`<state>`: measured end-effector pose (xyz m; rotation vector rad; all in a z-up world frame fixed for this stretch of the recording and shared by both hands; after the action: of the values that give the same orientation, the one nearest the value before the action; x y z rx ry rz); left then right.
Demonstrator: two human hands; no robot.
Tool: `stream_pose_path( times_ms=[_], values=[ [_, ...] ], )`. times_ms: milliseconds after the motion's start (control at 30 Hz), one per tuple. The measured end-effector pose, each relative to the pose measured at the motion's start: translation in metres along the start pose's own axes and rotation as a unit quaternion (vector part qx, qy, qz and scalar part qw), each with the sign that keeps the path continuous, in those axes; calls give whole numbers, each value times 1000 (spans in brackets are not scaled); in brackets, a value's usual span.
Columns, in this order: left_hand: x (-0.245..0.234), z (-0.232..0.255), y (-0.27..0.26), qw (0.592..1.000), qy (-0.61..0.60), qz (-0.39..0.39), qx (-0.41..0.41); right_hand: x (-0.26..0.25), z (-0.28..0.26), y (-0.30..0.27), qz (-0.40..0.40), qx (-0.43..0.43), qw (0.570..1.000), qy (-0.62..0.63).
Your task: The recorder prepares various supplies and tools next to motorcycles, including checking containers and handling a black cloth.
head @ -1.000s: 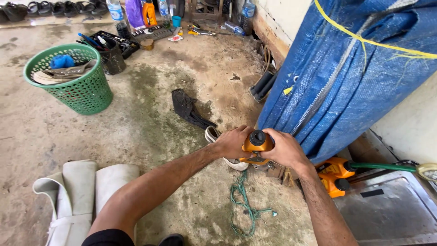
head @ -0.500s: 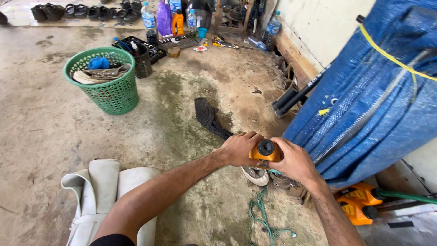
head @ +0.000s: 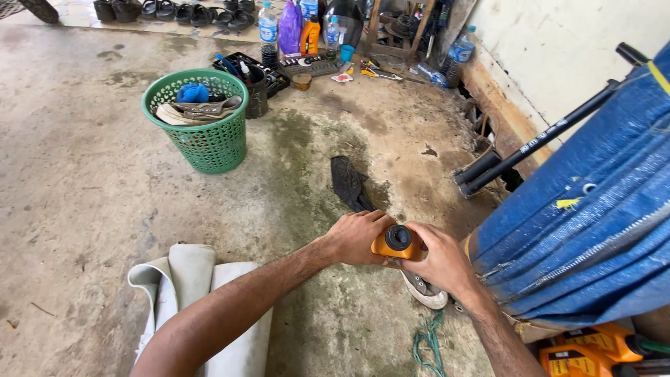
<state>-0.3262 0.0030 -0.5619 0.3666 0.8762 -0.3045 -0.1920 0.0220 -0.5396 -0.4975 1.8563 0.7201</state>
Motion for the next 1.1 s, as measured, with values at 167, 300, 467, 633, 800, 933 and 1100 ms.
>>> stream_pose_path(
  times_ms=[167, 300, 467, 633, 800, 933, 1100],
  values=[
    [-17, -26, -15, 1000, 20, -3, -17, 20, -16, 23, 10, -38, 999, 4],
    [-26, -48, -29, 998, 23, -14, -63, 38, -27, 42, -44, 1, 999, 27],
    [-44, -73, -49, 996, 14, 1, -85, 67, -41, 69, -86, 10, 995, 56],
    [-60, -103, -68, 994, 18, 14, -109, 100, -58, 97, -111, -34, 992, 57],
    [-73, -138, -91, 986, 20, 1, -166, 121, -93, 124, -139, -58, 985, 78],
    [-85, -166, -109, 981, 15, 15, -192, 146, -113, 146, -172, -52, 980, 88],
    [-94, -204, -135, 976, 14, 50, -211, 181, -139, 173, -165, -100, 979, 64]
  ],
)
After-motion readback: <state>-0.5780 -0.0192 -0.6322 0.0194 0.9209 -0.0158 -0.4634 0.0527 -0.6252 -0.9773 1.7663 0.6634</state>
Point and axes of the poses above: each hand's wrist, its own y-axis towards the middle knuckle, its own x-axis out of the palm, z = x × y, the point moved 9 cm from there along y, towards the middle knuckle, and after that the axes turned 14 degrees about -y, right-handed, at the moved point
